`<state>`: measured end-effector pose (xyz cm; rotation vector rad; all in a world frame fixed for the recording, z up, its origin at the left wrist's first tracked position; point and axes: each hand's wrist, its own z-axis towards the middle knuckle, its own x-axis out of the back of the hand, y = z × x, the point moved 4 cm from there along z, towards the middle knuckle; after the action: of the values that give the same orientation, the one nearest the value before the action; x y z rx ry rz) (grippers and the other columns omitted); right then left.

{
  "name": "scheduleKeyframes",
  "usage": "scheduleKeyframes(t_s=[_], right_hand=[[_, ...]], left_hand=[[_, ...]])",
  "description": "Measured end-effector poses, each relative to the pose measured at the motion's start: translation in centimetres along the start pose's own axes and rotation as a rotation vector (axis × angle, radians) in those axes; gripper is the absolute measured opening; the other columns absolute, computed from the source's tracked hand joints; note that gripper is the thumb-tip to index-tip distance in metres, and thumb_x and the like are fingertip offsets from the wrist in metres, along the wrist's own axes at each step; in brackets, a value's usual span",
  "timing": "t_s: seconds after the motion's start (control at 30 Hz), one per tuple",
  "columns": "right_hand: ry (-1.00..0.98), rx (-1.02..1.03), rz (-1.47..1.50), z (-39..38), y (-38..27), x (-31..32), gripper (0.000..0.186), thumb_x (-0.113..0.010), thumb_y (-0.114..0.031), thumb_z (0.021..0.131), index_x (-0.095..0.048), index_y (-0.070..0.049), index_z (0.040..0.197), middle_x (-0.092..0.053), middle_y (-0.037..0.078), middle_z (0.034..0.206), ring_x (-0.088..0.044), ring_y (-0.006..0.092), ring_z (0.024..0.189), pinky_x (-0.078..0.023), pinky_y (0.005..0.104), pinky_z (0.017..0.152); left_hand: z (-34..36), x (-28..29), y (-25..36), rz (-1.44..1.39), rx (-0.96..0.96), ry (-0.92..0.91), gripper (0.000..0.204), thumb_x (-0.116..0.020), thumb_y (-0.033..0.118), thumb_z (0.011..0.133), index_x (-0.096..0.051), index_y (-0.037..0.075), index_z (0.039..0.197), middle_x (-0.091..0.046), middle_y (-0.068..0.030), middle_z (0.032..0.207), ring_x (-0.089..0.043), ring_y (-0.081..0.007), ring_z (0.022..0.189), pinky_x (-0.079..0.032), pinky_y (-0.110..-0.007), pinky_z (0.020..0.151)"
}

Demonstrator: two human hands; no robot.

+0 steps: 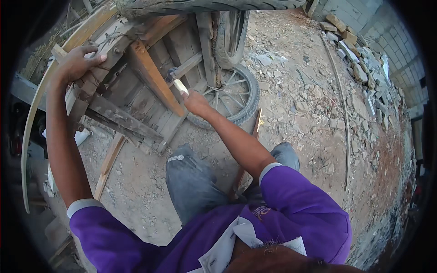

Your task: The person repairs a wooden cart by nailing wood planks onto the cart frame with a hammer, holding the pieces in place by hand.

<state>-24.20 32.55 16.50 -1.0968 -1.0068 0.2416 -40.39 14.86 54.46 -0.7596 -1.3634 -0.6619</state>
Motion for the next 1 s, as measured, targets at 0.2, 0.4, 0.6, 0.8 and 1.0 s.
scheduleKeyframes(t_s=[0.2,0.4,0.6,0.8,1.0], right_hand=[[-0.102,-0.229,0.118,1.5,2.4,2.3,0.052,-0.043,-0.044,0.100,-0.059,0.005,0.113,-0.067,0.029,0.104,-0.063,0.0471,0.100,-0.050,0.0531,0.085],[-0.115,-0.144,-0.002,0.6,1.5,1.1,0.049,-0.044,-0.045,0.101,-0.057,0.002,0.110,-0.064,0.021,0.078,-0.061,0.0351,0.064,-0.050,0.0440,0.059],[0.574,0.211,0.326,-2.0,-10.3,12.8,0.017,-0.059,-0.008,0.084,-0.063,0.004,0.097,-0.068,0.025,0.086,-0.068,0.0400,0.081,-0.054,0.0430,0.072],[0.121,-0.098,-0.093,1.3,3.3,0.9,0.055,-0.044,-0.046,0.101,-0.058,0.007,0.098,-0.065,0.036,0.088,-0.063,0.0527,0.090,-0.050,0.0564,0.082],[0.243,0.051,0.068,0.0,-0.3,3.5,0.054,-0.043,-0.046,0.102,-0.056,0.006,0.096,-0.063,0.035,0.081,-0.063,0.0526,0.082,-0.050,0.0542,0.073]], left_hand=[[-0.6,-2.0,5.7,-0.251,0.110,0.088,0.041,-0.061,0.025,0.093,-0.063,-0.004,0.121,-0.071,-0.0145,0.100,-0.067,-0.0216,0.083,-0.055,-0.033,0.070],[4.4,-5.3,-4.0,-0.462,-0.069,-0.080,0.068,-0.063,0.054,0.091,-0.059,0.002,0.134,-0.064,-0.0130,0.124,-0.058,-0.0192,0.115,-0.042,-0.031,0.101],[0.8,-3.7,-0.3,-0.376,0.017,0.029,0.057,-0.064,0.042,0.091,-0.062,0.001,0.130,-0.067,-0.0128,0.120,-0.061,-0.0193,0.111,-0.044,-0.031,0.099],[0.6,-3.0,4.1,-0.246,0.004,0.171,0.044,-0.067,0.026,0.089,-0.065,-0.002,0.123,-0.070,-0.0134,0.117,-0.063,-0.0205,0.105,-0.045,-0.031,0.096],[-0.8,-2.9,3.5,-0.186,0.007,0.168,0.048,-0.068,0.031,0.088,-0.066,-0.001,0.124,-0.069,-0.0150,0.120,-0.063,-0.0231,0.108,-0.045,-0.031,0.098]])
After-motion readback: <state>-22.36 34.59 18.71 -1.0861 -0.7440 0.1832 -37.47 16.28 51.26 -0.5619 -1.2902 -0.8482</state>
